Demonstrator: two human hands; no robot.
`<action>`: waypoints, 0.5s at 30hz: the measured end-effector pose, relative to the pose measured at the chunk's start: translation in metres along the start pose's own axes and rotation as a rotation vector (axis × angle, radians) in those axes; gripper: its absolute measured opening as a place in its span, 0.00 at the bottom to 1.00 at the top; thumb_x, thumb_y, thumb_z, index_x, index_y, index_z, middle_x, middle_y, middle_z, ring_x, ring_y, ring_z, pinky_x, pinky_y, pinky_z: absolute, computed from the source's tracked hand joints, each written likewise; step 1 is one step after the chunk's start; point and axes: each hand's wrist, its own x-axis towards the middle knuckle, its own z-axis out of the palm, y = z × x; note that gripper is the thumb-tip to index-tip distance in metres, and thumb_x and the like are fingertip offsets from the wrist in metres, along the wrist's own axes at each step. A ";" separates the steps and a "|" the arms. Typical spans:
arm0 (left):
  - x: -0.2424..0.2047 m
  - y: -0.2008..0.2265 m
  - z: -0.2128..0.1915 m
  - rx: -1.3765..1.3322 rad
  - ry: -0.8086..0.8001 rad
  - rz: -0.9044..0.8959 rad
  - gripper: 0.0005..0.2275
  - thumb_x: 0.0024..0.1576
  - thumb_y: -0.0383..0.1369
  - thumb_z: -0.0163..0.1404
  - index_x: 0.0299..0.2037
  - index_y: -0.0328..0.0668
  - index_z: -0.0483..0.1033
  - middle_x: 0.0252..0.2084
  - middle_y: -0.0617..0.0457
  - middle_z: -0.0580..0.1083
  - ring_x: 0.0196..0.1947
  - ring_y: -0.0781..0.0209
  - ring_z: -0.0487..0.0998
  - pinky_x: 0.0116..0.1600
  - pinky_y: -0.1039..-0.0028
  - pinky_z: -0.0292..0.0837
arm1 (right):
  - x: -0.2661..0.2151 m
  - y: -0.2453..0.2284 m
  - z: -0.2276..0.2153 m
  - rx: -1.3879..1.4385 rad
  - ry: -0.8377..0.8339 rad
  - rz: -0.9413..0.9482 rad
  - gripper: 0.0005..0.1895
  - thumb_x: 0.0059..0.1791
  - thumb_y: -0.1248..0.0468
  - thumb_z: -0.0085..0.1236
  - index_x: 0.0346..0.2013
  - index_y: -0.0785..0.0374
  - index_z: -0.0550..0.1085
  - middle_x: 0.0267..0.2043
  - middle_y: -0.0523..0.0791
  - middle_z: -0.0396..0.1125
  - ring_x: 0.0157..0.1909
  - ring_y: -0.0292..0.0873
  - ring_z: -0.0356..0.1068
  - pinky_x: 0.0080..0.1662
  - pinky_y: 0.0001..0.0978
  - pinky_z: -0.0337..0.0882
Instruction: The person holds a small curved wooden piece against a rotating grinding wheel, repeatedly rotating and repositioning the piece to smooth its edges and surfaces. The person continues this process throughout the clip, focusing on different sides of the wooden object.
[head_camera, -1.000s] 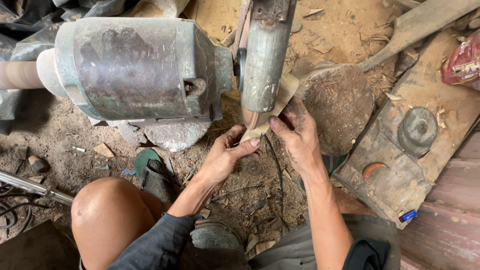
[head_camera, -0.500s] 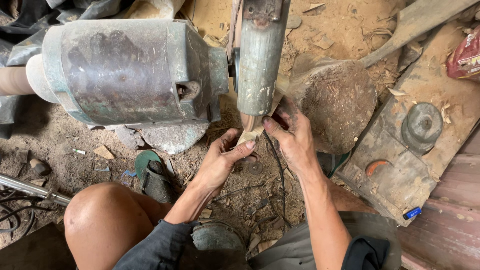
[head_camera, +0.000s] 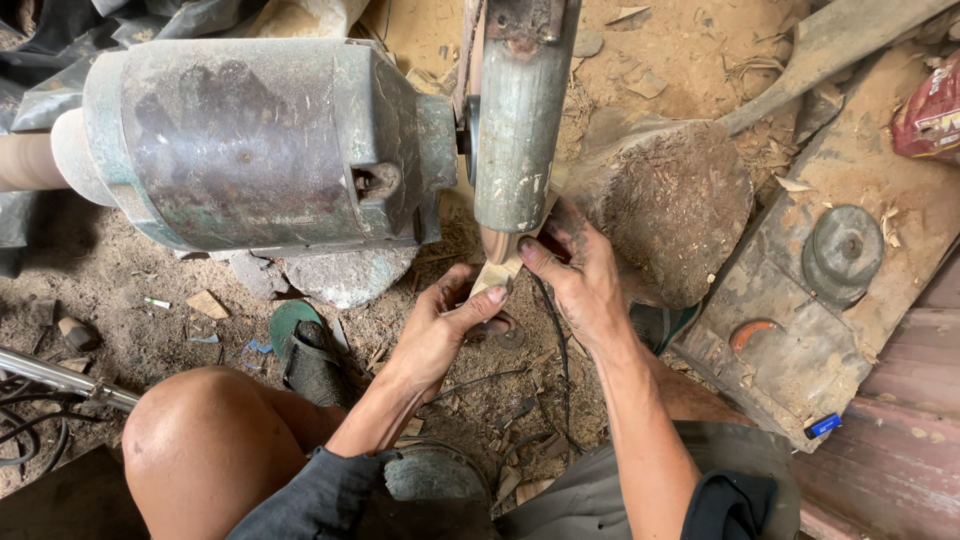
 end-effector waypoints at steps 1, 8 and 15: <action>-0.001 0.000 0.000 -0.001 0.005 -0.013 0.25 0.55 0.40 0.57 0.58 0.28 0.71 0.48 0.44 0.78 0.39 0.60 0.80 0.57 0.65 0.72 | 0.000 0.001 0.000 -0.011 -0.001 0.001 0.36 0.47 0.55 0.64 0.68 0.61 0.65 0.67 0.52 0.67 0.70 0.53 0.64 0.71 0.55 0.60; -0.006 -0.001 -0.001 0.048 0.029 -0.055 0.26 0.56 0.40 0.57 0.59 0.28 0.70 0.45 0.41 0.78 0.37 0.57 0.81 0.60 0.64 0.71 | -0.002 0.008 -0.001 -0.062 0.003 0.048 0.41 0.45 0.48 0.64 0.69 0.59 0.64 0.70 0.53 0.64 0.73 0.56 0.60 0.70 0.65 0.55; -0.012 -0.001 0.000 0.040 0.016 -0.031 0.25 0.55 0.41 0.55 0.59 0.35 0.70 0.47 0.43 0.78 0.37 0.59 0.80 0.58 0.63 0.73 | -0.006 0.010 0.001 -0.023 -0.013 0.104 0.38 0.45 0.49 0.65 0.65 0.62 0.69 0.65 0.55 0.70 0.71 0.56 0.64 0.70 0.63 0.56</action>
